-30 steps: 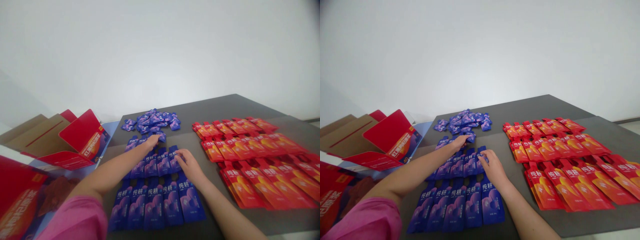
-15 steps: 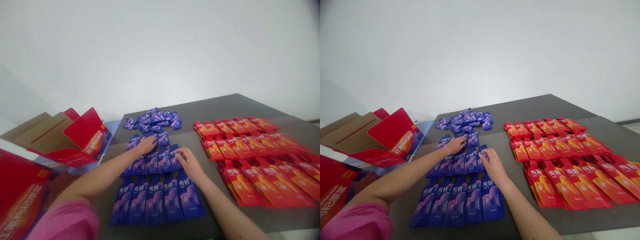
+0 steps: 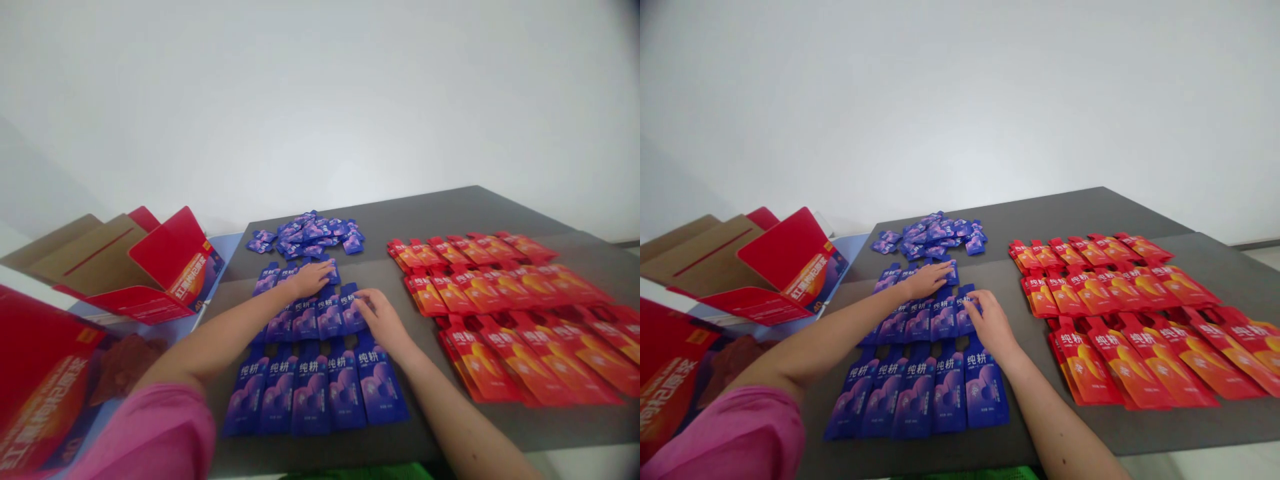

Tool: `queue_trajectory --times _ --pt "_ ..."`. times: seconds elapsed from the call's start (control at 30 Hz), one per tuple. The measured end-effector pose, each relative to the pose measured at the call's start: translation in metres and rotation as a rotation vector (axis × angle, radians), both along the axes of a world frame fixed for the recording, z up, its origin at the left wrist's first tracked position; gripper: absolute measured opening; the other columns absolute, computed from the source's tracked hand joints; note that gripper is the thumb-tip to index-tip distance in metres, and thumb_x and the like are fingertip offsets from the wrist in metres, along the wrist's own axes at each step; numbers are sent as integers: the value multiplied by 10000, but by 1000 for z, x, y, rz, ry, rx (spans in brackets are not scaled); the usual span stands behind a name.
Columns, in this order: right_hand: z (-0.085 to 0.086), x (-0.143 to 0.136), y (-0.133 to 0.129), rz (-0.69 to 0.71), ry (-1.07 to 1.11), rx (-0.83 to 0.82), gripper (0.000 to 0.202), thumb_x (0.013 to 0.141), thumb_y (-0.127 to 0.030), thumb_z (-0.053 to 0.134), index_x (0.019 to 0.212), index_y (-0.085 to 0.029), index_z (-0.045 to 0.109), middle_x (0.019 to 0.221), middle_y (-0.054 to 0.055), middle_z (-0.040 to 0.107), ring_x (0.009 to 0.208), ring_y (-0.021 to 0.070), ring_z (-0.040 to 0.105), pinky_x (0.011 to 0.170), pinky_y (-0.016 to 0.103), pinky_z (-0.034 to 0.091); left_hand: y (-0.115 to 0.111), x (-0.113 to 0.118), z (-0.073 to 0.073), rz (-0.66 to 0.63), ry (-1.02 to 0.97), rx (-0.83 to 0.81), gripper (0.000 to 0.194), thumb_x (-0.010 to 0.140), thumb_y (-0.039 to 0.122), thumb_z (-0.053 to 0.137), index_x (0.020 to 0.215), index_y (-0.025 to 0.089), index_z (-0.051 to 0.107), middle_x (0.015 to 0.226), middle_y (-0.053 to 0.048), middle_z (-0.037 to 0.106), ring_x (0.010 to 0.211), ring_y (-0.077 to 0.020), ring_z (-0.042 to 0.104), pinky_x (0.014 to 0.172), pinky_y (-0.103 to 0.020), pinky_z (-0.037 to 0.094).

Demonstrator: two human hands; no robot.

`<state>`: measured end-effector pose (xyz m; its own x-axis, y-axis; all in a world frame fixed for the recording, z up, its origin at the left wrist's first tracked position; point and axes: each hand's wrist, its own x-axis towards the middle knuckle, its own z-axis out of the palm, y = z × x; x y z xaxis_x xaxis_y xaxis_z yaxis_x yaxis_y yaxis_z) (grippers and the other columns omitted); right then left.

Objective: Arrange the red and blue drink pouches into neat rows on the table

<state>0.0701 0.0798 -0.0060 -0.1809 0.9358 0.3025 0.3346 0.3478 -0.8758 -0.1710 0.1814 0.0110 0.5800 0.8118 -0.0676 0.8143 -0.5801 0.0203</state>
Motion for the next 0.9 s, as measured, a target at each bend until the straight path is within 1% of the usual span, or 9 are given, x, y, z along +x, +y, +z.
queue_trajectory --times 0.07,0.2,0.27,0.37,0.43,0.53,0.7,0.77,0.9 --pt "0 1 1 -9 -1 -2 309 912 -419 465 1044 -187 620 1056 106 619 958 234 607 885 415 483 4 2 -5 -83 6 -44 449 963 269 396 1407 250 465 1515 -69 407 1385 -217 375 1135 -417 265" --pt "0 1 1 -16 0 -2 312 908 -420 469 1043 -184 622 1047 108 624 961 236 610 876 409 487 5 -1 -8 -136 8 -89 411 971 242 380 1357 235 519 1465 -49 481 1374 -177 393 1159 -382 224" --pt "1 0 0 -13 3 4 308 909 -419 474 1050 -187 619 1059 106 623 958 231 611 879 406 487 5 -2 -4 -137 1 -90 400 974 266 387 1345 223 530 1459 -52 488 1369 -167 401 1156 -359 239" --pt "4 -2 -2 -8 10 15 293 911 -413 486 1050 -191 618 1060 102 624 949 226 613 882 402 487 10 3 3 -83 -29 -39 412 960 271 423 1355 199 518 1467 -66 476 1355 -157 419 1143 -314 273" --pt "5 -3 -4 -7 18 25 272 911 -402 496 1041 -198 620 1045 95 629 944 224 613 885 400 489 21 13 8 -20 -48 19 440 951 234 423 1381 157 483 1473 -92 463 1359 -157 412 1142 -293 274" --pt "6 -3 -5 -10 27 39 252 913 -389 501 1037 -206 622 1033 89 635 945 221 614 884 397 491 46 36 11 75 -57 96 468 955 226 405 1410 118 425 1461 -121 467 1356 -174 412 1141 -301 284" --pt "4 -2 -2 -30 12 44 242 921 -375 487 1026 -203 620 1019 88 634 937 220 615 871 391 488 87 83 7 185 -8 150 454 950 314 485 1359 118 463 1347 -172 552 1239 -243 536 1029 -352 424" --pt "3 -1 -1 -39 8 49 234 920 -365 488 1021 -201 620 1007 86 635 935 221 612 862 388 487 96 97 3 226 33 148 438 941 346 523 1312 113 502 1253 -175 603 1133 -261 602 947 -396 484" --pt "3 0 1 -62 26 38 237 919 -370 491 1016 -198 622 1017 84 635 939 215 607 868 383 486 102 107 1 275 118 137 353 936 361 560 1211 139 570 1157 -101 626 998 -215 633 864 -432 531"
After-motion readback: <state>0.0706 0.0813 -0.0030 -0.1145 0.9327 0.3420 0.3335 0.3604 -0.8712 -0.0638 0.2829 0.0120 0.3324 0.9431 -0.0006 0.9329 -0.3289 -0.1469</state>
